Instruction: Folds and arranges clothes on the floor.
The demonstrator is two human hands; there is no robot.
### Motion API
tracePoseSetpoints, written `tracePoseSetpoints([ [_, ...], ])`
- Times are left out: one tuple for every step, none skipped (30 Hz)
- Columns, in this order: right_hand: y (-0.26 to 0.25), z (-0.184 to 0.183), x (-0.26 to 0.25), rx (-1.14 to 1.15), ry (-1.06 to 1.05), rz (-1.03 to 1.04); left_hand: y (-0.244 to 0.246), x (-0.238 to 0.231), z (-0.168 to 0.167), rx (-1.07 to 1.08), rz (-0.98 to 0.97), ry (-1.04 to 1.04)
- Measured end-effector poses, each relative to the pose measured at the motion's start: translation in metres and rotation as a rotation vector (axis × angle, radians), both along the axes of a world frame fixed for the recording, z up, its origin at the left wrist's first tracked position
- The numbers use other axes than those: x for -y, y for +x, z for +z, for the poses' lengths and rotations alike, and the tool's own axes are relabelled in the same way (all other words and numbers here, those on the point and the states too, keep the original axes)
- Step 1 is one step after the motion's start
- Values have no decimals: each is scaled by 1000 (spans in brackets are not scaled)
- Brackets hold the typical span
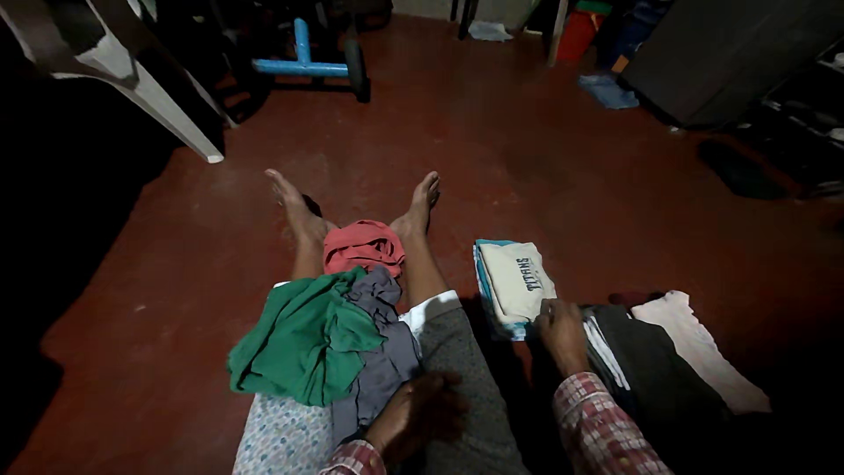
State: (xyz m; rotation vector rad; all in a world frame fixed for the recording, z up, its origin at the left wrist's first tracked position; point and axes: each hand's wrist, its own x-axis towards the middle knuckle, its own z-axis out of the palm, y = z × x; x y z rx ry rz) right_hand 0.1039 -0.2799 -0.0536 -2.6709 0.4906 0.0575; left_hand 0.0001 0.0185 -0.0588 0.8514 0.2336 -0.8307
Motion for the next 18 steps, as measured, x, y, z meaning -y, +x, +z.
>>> tracePoseSetpoints([
  [5, 5, -1, 63, -22, 21, 0, 0, 0, -4, 4, 1],
  [13, 9, -2, 118, -32, 57, 0, 0, 0, -10, 6, -2],
  [22, 12, -2, 158, -33, 103, 0, 0, 0, -14, 5, -6],
  [32, 13, -1, 195, -31, 154, 1, 0, 0, -15, 3, -11],
  [43, 11, -1, 221, -23, 197, 1, 0, 0, -15, 4, -15],
  [52, 6, 0, 234, -18, 229, 1, 1, 0, -13, 5, -21],
  [59, -2, 0, 229, -18, 247, 1, 1, 0, -9, 5, -26],
  [64, -10, 0, 205, -22, 253, 1, 1, -1, -1, 6, -36],
  [66, -22, -1, 172, -35, 247, 1, 0, -3, 7, 5, -48],
  [65, -35, -3, 126, -45, 229, 1, 0, -4, 9, 6, -60],
  [61, -51, -5, 85, -54, 195, 1, 0, -4, 4, 10, -67],
  [55, -66, -8, 64, -58, 144, 1, 0, -5, -3, 9, -68],
  [51, -78, -10, 73, -73, 86, 1, 0, -5, -9, 5, -64],
  [49, -84, -12, 80, -77, 33, 1, -1, -5, -10, 0, -57],
  [48, -84, -15, 61, -76, -8, 0, -2, -5, -12, -4, -50],
  [48, -81, -17, 22, -68, -36, -1, -2, -4, -12, -4, -40],
  [49, -76, -19, -23, -72, -51, -1, -2, -4, -9, -2, -32],
  [51, -72, -20, -56, -92, -62, -1, -1, -3, -3, -3, -28],
])
